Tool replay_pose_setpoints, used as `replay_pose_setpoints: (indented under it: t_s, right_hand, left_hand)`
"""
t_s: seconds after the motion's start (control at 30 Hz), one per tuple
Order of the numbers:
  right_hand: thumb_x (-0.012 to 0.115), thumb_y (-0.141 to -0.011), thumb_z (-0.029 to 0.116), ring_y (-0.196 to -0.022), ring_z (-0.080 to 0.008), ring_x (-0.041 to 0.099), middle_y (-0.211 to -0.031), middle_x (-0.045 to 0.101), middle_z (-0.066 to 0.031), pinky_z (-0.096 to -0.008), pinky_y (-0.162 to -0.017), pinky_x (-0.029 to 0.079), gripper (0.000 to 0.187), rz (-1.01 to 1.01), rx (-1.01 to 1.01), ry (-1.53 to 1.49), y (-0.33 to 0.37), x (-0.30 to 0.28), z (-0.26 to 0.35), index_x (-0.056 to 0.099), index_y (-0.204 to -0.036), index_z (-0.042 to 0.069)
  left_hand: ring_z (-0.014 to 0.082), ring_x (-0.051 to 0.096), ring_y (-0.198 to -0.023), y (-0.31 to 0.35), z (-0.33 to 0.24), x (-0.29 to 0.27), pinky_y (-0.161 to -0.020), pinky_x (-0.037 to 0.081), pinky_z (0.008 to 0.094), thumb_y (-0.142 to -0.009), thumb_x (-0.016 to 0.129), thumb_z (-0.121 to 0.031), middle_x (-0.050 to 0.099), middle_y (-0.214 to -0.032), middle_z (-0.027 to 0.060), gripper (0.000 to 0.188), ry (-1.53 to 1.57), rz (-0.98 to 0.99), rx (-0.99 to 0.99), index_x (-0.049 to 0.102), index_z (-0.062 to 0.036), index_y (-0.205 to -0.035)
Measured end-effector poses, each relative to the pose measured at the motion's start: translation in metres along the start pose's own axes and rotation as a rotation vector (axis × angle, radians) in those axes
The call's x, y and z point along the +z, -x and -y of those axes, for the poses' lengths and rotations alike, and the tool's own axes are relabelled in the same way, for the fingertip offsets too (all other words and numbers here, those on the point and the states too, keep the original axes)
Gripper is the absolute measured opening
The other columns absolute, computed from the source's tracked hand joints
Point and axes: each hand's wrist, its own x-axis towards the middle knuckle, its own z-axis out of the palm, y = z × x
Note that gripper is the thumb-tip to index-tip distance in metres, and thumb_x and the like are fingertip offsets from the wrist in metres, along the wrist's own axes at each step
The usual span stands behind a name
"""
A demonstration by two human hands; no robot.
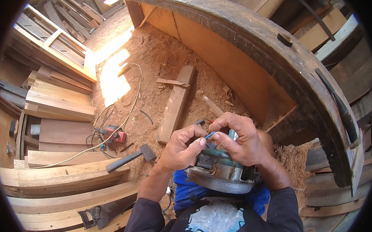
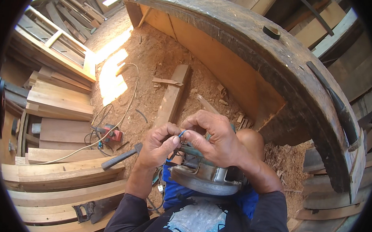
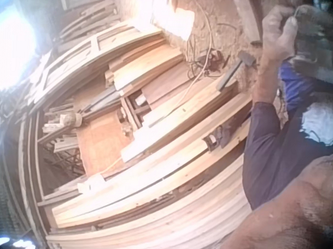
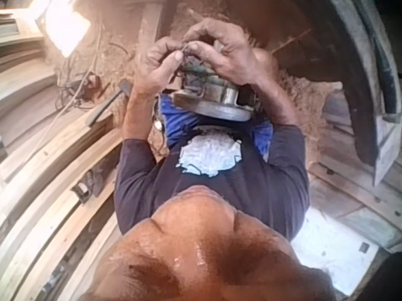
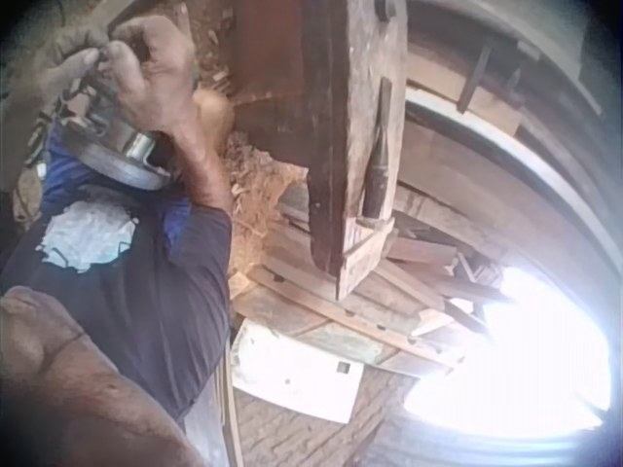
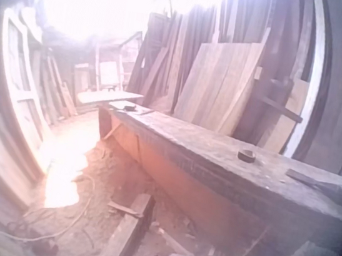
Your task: The person strips the insulation from a blue wire and twists the exposed copper strands together by hand.
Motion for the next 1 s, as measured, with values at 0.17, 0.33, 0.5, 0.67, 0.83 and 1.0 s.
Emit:
replay_pose_setpoints:
  t_s: [0.17,0.33,0.5,0.67,0.83,1.0]
  right_hand:
    - [0.069,-0.094,0.011,-0.070,-0.0183,0.066,-0.081,0.067,-0.0104,-0.0330,-0.063,0.051,0.013,0.029,-0.066,0.053,0.002,-0.006,-0.005,0.066,-0.096,-0.002]
    - [0.062,-0.099,0.011,-0.068,-0.0129,0.063,-0.076,0.064,-0.0091,-0.0311,-0.061,0.049,0.014,0.049,0.392,-0.268,0.004,-0.004,-0.012,0.063,-0.091,-0.001]
    - [0.068,-0.094,0.010,-0.066,-0.0180,0.062,-0.077,0.065,-0.0090,-0.0347,-0.068,0.051,0.011,0.028,0.227,-0.088,0.003,-0.006,-0.012,0.067,-0.097,0.000]
    - [0.075,-0.086,0.005,-0.078,-0.0280,0.065,-0.085,0.066,-0.0116,-0.0406,-0.077,0.053,0.018,-0.104,-0.109,0.259,0.002,-0.005,-0.004,0.072,-0.103,0.003]
    - [0.076,-0.085,0.005,-0.086,-0.0306,0.065,-0.090,0.066,-0.0120,-0.0436,-0.078,0.052,0.018,-0.014,-0.094,0.233,0.002,-0.010,-0.011,0.072,-0.102,0.004]
    - [0.075,-0.086,0.006,-0.089,-0.0322,0.065,-0.092,0.067,-0.0120,-0.0433,-0.080,0.053,0.021,0.042,-0.029,0.272,0.003,-0.009,-0.015,0.072,-0.106,0.004]
  left_hand:
    - [0.0044,0.047,-0.074,0.001,0.002,0.006,-0.066,0.040,0.0223,-0.100,0.060,-0.009,0.056,-0.084,-0.0010,0.009,-0.015,-0.042,-0.028,0.062,-0.0015,-0.095]
    - [0.0040,0.048,-0.074,0.003,0.000,0.007,-0.066,0.040,0.0215,-0.099,0.059,-0.008,0.058,-0.088,-0.0017,0.007,0.047,-0.038,-0.059,0.061,-0.0007,-0.099]
    - [0.0020,0.047,-0.073,0.002,0.007,0.008,-0.066,0.039,0.0204,-0.100,0.056,-0.007,0.058,-0.088,-0.0027,0.008,0.096,-0.084,-0.022,0.062,-0.0017,-0.099]
    - [0.0002,0.044,-0.072,0.001,0.012,0.003,-0.064,0.037,0.0198,-0.101,0.054,-0.008,0.058,-0.086,-0.0032,0.011,0.233,-0.075,-0.076,0.063,-0.0017,-0.099]
    - [0.0003,0.042,-0.069,0.000,0.011,0.004,-0.062,0.036,0.0201,-0.101,0.055,-0.010,0.056,-0.083,-0.0049,0.012,0.191,-0.048,-0.094,0.063,-0.0018,-0.099]
    - [0.0004,0.043,-0.068,-0.001,0.013,0.007,-0.061,0.036,0.0198,-0.102,0.056,-0.011,0.056,-0.081,-0.0055,0.011,0.140,-0.075,-0.047,0.063,-0.0022,-0.099]
